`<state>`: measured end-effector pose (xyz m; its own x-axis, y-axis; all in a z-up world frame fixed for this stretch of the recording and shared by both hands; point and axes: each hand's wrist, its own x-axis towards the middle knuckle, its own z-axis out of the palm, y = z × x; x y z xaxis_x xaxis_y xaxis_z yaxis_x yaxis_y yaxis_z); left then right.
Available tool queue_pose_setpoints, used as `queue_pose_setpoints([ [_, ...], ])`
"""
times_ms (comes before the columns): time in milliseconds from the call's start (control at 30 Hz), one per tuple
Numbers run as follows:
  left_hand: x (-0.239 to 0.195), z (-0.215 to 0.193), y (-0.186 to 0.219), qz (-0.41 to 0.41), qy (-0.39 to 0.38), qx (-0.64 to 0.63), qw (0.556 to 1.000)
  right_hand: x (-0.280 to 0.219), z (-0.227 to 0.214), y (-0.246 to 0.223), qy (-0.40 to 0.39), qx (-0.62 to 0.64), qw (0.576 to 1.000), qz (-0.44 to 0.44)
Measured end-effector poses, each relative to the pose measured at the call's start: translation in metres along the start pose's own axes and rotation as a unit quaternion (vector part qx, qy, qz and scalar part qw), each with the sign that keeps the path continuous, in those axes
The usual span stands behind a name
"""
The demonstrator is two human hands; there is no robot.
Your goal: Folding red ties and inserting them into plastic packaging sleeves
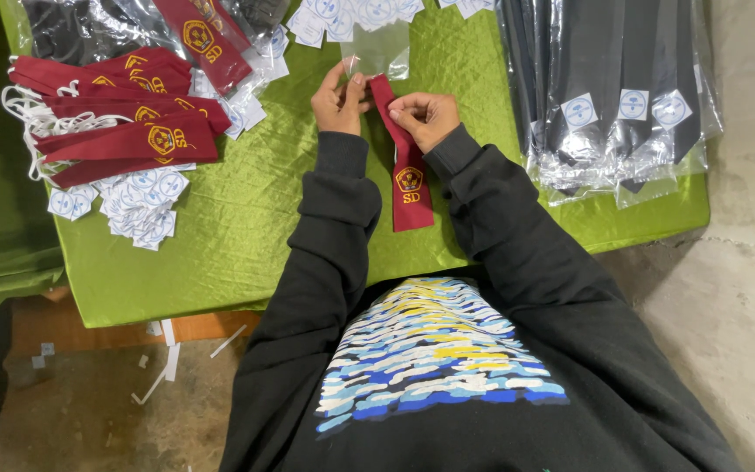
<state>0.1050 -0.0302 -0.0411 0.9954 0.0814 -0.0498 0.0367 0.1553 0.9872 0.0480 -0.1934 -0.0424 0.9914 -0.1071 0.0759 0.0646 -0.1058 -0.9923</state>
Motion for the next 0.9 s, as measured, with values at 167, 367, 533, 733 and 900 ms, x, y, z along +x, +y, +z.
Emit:
queue_pose_setpoints([
  [167,-0.001,0.002,0.002,-0.021,-0.023,-0.017,0.999,0.008,-0.001,0.001,0.016,0.005,0.999,-0.036],
  [367,-0.003,0.003,0.001,-0.025,-0.031,-0.032,0.999,0.003,-0.004,-0.005,-0.008,-0.01,0.996,-0.087],
  [533,-0.008,0.005,0.016,-0.041,-0.039,-0.064,0.996,-0.034,-0.021,-0.023,-0.015,-0.123,0.992,0.016],
  [733,-0.017,0.014,-0.006,-0.088,-0.048,-0.021,0.995,-0.032,-0.019,-0.02,-0.012,-0.13,0.99,-0.06],
  [900,-0.028,0.009,-0.018,-0.135,-0.043,-0.08,0.987,-0.019,-0.016,0.026,0.014,-0.014,0.998,-0.055],
])
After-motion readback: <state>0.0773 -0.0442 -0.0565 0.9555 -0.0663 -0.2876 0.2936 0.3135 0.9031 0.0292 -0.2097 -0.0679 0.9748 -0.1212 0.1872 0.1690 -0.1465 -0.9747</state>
